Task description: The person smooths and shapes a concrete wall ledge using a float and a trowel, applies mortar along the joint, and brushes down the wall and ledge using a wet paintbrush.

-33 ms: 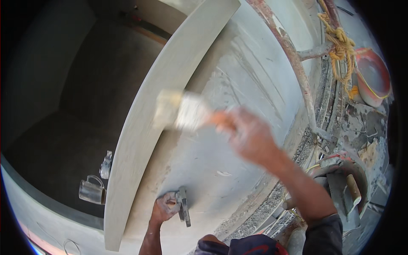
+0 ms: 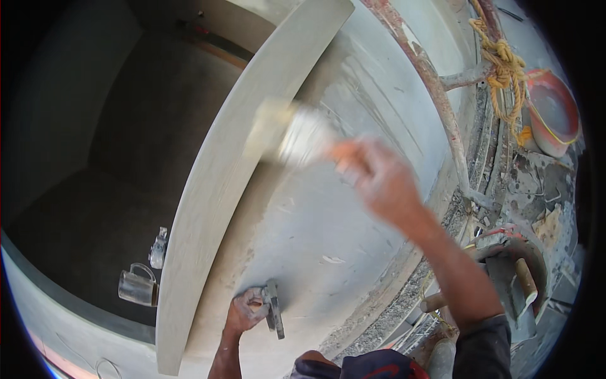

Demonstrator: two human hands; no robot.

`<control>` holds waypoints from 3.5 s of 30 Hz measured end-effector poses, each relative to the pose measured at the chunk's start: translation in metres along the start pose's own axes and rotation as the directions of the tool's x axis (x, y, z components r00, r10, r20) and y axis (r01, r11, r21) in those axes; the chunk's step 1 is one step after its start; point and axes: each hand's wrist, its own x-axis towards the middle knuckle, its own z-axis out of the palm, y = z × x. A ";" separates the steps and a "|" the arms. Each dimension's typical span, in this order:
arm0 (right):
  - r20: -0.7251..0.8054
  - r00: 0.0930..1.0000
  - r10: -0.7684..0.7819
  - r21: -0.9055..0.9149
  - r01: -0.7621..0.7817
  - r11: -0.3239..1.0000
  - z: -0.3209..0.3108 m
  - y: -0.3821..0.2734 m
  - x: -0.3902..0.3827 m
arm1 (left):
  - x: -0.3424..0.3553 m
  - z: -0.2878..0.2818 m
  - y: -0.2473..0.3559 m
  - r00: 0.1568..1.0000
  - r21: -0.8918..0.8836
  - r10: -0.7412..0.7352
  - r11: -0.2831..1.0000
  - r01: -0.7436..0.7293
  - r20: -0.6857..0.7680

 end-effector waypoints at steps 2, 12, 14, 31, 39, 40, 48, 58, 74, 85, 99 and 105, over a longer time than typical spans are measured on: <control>-0.167 0.958 0.232 0.091 -0.220 0.971 -0.033 0.040 0.038 | 0.004 0.005 0.007 1.000 0.023 0.001 1.000 -0.002 0.026; 0.243 0.674 0.698 0.898 -0.429 0.102 -0.019 0.027 0.084 | 0.000 0.000 -0.005 0.997 -0.077 -0.061 0.995 0.064 0.047; 0.261 0.679 0.686 0.919 -0.392 0.038 -0.016 0.032 0.100 | 0.002 0.003 -0.007 0.996 -0.073 -0.068 0.995 0.072 0.060; 0.285 0.646 0.708 0.792 -0.575 0.205 0.040 -0.064 -0.105 | 0.000 0.000 -0.003 0.989 -0.107 -0.126 0.985 0.134 0.081; -0.292 0.810 0.509 0.415 -0.372 0.830 -0.009 0.007 0.081 | 0.000 0.005 -0.006 0.994 -0.093 -0.090 0.991 0.095 0.056; -0.334 0.816 0.472 0.341 -0.362 0.867 -0.010 0.011 0.093 | 0.000 0.004 -0.006 0.994 -0.092 -0.093 0.991 0.097 0.050; -0.247 0.898 0.365 0.118 -0.346 0.931 0.011 -0.015 0.042 | 0.006 0.006 -0.002 0.992 -0.091 -0.108 0.989 0.113 0.058; 0.071 0.944 0.323 0.567 -0.305 0.766 0.030 -0.065 -0.106 | 0.008 0.003 0.010 0.990 -0.093 -0.115 0.988 0.122 0.080; 0.315 0.752 0.579 0.937 -0.147 -0.318 0.037 0.073 0.137 | 0.000 0.002 -0.008 0.990 -0.048 -0.122 0.991 0.126 0.070; 0.733 0.515 0.444 0.679 -0.532 -0.505 0.083 -0.055 0.003 | 0.003 -0.004 -0.020 0.989 -0.083 -0.134 0.987 0.139 0.065; 0.434 0.675 0.597 0.900 -0.302 -0.314 0.051 -0.042 -0.015 | 0.000 0.012 0.004 0.992 0.025 -0.124 0.992 0.123 0.025; 0.474 0.729 0.494 0.881 -0.401 -0.252 0.069 -0.057 -0.013 | 0.001 0.011 -0.003 0.992 0.156 -0.114 0.982 0.105 0.048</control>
